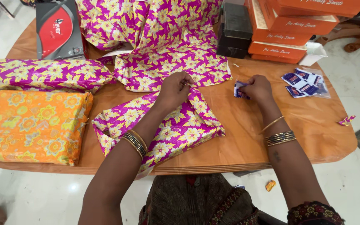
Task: The person wraps a rectangular box with floral-patterned paper, folding the edges and securing them with adhesive tape. They then place the wrapped box aside and begin wrapping a second box using the same method.
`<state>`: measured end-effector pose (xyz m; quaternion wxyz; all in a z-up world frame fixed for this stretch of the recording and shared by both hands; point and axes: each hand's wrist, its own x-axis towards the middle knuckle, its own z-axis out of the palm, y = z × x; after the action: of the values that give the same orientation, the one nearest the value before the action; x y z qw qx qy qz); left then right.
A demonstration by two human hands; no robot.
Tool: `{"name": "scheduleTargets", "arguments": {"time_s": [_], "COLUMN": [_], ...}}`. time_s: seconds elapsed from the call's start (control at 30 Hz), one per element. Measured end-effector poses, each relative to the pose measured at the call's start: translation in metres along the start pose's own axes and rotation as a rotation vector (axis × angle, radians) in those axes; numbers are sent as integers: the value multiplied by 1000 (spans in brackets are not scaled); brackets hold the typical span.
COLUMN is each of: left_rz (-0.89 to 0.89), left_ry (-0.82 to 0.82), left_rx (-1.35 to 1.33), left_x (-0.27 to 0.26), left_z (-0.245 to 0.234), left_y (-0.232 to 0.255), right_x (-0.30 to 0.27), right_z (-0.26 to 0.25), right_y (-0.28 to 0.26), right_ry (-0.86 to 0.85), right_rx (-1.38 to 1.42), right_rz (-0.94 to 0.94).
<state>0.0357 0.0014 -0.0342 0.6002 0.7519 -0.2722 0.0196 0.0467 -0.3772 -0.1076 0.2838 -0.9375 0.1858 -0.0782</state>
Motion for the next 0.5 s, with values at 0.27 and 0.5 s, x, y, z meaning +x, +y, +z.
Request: {"name": "scheduleTargets", "arguments": {"time_s": [0.27, 0.5], "left_rz": [-113, -189], "left_ry": [-76, -120], "left_rx": [-99, -297], "left_x": [10, 16], "left_z": [-7, -4], "left_y": [-24, -43], "right_x": [-65, -126], "right_z": [-39, -77], "right_y": [-87, -202], "right_ry": [-200, -797], "right_rx": [866, 618], "right_rz": [-423, -518]}}
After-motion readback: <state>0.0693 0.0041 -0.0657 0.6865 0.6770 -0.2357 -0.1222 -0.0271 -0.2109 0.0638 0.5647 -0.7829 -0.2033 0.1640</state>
